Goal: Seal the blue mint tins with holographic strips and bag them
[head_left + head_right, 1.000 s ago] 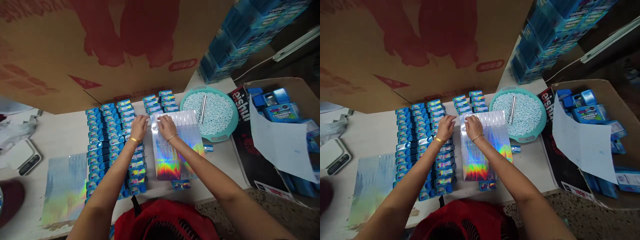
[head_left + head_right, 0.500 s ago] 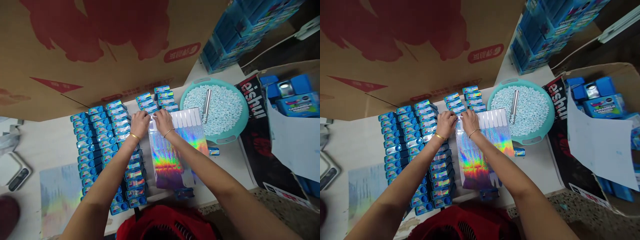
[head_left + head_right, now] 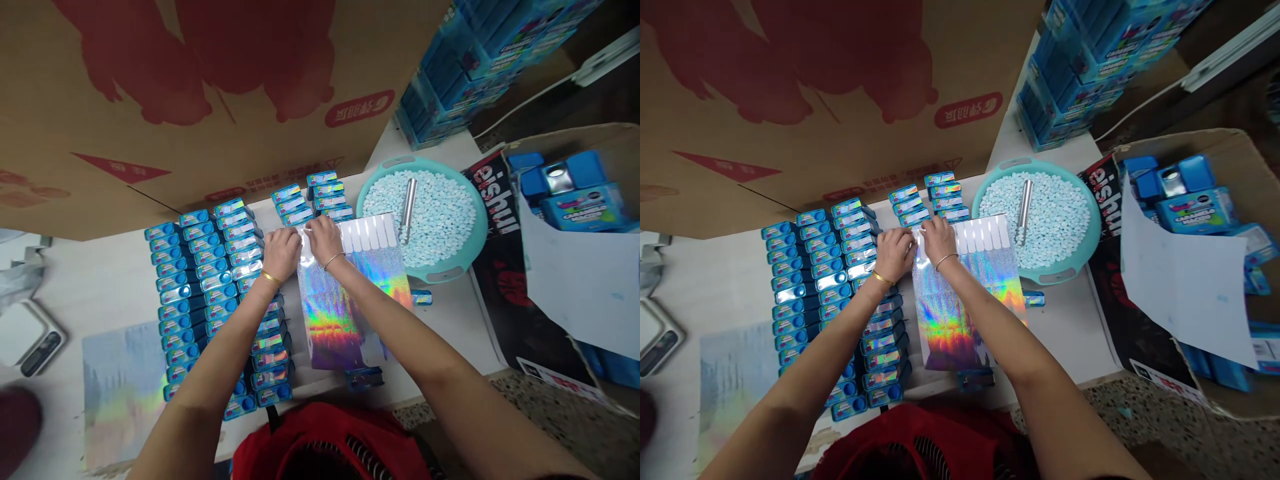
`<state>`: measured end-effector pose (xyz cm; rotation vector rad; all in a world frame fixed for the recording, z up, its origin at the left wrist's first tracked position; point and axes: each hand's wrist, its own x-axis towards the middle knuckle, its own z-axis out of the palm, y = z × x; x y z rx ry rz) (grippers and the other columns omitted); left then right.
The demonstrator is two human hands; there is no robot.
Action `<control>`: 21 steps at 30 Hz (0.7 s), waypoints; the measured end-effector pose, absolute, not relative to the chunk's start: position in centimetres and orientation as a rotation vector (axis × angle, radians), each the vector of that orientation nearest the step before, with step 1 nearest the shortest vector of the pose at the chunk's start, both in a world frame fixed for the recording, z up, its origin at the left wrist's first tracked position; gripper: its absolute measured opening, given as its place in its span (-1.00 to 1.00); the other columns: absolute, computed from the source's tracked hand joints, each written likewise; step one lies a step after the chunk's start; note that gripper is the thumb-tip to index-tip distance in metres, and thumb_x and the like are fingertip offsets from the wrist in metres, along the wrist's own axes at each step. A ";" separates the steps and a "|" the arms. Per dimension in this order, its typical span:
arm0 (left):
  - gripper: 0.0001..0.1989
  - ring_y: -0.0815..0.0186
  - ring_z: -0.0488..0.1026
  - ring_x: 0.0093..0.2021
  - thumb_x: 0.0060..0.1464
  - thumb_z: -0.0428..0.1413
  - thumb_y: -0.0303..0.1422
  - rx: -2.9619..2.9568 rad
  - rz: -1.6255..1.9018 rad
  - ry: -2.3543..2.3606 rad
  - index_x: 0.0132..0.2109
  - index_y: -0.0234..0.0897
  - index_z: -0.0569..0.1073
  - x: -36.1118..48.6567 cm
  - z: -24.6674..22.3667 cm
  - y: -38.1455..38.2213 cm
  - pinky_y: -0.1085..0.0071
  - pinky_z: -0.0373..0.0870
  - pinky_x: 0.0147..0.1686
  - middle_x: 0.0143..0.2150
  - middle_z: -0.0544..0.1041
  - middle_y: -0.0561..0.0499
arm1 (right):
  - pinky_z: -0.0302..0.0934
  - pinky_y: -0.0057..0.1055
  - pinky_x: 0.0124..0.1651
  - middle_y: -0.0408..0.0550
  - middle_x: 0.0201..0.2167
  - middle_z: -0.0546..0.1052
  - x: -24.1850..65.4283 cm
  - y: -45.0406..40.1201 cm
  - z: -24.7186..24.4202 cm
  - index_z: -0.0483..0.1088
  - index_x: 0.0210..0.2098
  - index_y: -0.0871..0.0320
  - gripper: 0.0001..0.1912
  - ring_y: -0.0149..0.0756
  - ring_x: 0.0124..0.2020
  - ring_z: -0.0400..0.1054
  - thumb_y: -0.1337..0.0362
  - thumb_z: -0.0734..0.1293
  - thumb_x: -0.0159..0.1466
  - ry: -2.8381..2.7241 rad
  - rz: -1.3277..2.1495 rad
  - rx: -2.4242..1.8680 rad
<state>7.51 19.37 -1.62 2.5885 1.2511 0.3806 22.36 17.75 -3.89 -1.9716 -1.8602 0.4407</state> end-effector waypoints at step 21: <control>-0.68 0.43 0.30 -0.51 -0.30 0.32 -0.22 0.575 0.965 1.757 -0.48 -0.27 0.36 -1.4 5.6 -12.2 0.46 0.26 -0.41 -0.57 0.38 0.13 | 0.21 -0.41 -0.34 -0.17 -0.57 0.41 13.9 -12.2 1.9 0.27 -0.52 0.11 -0.57 -0.38 -0.50 0.29 -0.13 0.27 0.17 -1.058 1.814 -1.385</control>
